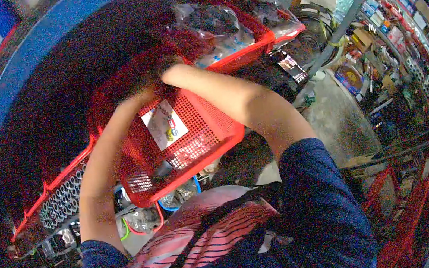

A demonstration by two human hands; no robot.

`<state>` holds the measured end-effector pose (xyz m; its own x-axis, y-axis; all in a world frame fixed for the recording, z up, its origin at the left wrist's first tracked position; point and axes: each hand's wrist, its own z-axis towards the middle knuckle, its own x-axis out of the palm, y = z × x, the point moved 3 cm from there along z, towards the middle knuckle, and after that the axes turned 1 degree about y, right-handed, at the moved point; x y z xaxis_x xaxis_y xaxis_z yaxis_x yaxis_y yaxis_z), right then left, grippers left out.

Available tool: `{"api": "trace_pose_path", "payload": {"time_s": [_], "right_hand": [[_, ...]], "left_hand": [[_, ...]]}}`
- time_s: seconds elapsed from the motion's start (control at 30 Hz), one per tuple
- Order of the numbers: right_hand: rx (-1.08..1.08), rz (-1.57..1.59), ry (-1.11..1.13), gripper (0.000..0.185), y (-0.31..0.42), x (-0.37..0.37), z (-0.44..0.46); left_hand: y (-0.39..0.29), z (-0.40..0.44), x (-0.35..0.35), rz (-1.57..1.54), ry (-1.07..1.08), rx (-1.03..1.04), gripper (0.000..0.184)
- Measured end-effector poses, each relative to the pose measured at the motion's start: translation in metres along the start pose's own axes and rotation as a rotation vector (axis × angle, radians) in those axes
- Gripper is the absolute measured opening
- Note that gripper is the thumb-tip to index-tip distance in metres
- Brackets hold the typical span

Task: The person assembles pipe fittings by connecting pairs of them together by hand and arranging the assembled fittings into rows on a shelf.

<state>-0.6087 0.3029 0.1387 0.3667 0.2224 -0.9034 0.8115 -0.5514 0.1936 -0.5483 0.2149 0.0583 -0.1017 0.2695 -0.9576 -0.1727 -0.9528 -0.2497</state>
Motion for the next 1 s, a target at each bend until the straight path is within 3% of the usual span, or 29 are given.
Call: {"api": "trace_pose_path", "payload": {"time_s": [0.03, 0.07, 0.17, 0.2, 0.27, 0.3, 0.37, 0.4, 0.47, 0.5, 0.57, 0.6, 0.63, 0.67, 0.7, 0.73, 0.77, 0.83, 0.87, 0.9, 0.93, 1.0], "right_hand": [[0.025, 0.182, 0.417, 0.027, -0.013, 0.008, 0.014], [0.023, 0.183, 0.425, 0.027, -0.010, 0.018, 0.006], [0.007, -0.141, -0.557, 0.027, 0.012, 0.028, -0.019], [-0.011, -0.139, -0.610, 0.028, 0.014, 0.027, -0.019], [0.043, -0.120, -0.595, 0.028, 0.016, 0.025, -0.013], [0.106, -0.101, -0.575, 0.028, 0.015, 0.026, -0.012], [0.066, -0.113, -0.566, 0.026, 0.020, 0.019, -0.022], [0.028, -0.130, -0.559, 0.025, 0.021, 0.017, -0.027], [-0.111, -0.182, -0.621, 0.025, 0.008, 0.025, -0.022], [-0.251, -0.229, -0.686, 0.024, 0.004, 0.028, -0.018], [-0.275, -0.224, -0.441, 0.030, -0.019, 0.032, -0.007], [-0.159, -0.065, -0.324, 0.038, 0.011, 0.013, -0.062], [-0.145, 0.032, -0.536, 0.042, 0.018, 0.007, -0.090], [-0.038, 0.059, -0.505, 0.040, 0.027, 0.001, -0.110], [-0.133, 0.086, -0.659, 0.030, 0.035, -0.004, -0.129], [-0.307, 0.265, -0.675, 0.021, 0.044, -0.010, -0.152], [-0.363, 0.246, -0.734, 0.021, 0.049, -0.013, -0.170], [-0.550, 0.329, -0.830, 0.020, 0.063, -0.014, -0.214], [-0.589, 0.169, -0.855, 0.019, 0.062, -0.012, -0.234], [-0.821, 0.365, -0.864, 0.014, 0.051, -0.002, -0.243], [-0.578, 0.698, -0.791, 0.013, 0.060, 0.008, -0.262], [-0.723, 0.580, -0.778, 0.024, 0.051, 0.027, -0.271]], "left_hand": [[0.012, 0.005, 0.014, -0.033, -0.113, 0.023, 0.037], [0.022, 0.012, 0.020, -0.313, -0.068, -0.246, 0.040], [0.011, 0.000, 0.002, -0.236, -0.167, -0.300, 0.040], [0.011, 0.004, -0.020, -0.232, -0.172, -0.308, 0.040], [0.021, 0.012, -0.037, -1.018, 0.367, -0.654, 0.038], [0.015, 0.007, -0.029, -1.017, 0.367, -0.662, 0.038], [0.003, 0.002, -0.011, 0.205, 0.148, -0.348, 0.037], [0.017, 0.007, 0.008, 0.203, 0.148, -0.357, 0.037], [0.058, 0.016, 0.032, -0.323, -0.135, -0.401, 0.038], [0.053, 0.005, 0.022, -0.320, -0.155, -0.437, 0.038], [-0.009, -0.024, -0.024, -0.279, -0.029, -0.187, 0.042], [-0.057, -0.057, -0.064, -0.192, -0.140, -0.275, 0.045], [-0.085, -0.074, -0.099, -0.255, -0.156, -0.233, 0.045], [-0.085, -0.083, -0.101, -0.255, -0.217, -0.256, 0.043], [-0.090, -0.094, -0.109, -0.174, -0.320, -0.153, 0.040], [-0.101, -0.111, -0.122, -0.156, -0.479, -0.054, 0.036], [-0.114, -0.132, -0.135, -0.125, -0.632, 0.058, 0.032], [-0.137, -0.179, -0.147, -0.194, -0.850, 0.051, 0.031], [-0.145, -0.202, -0.144, -0.233, -0.916, 0.029, 0.029], [-0.153, -0.227, -0.143, -0.265, -0.983, 0.026, 0.028], [-0.164, -0.251, -0.140, -0.242, -1.052, -0.036, 0.026], [-0.186, -0.300, -0.130, -0.221, -1.164, -0.189, 0.023]]}}
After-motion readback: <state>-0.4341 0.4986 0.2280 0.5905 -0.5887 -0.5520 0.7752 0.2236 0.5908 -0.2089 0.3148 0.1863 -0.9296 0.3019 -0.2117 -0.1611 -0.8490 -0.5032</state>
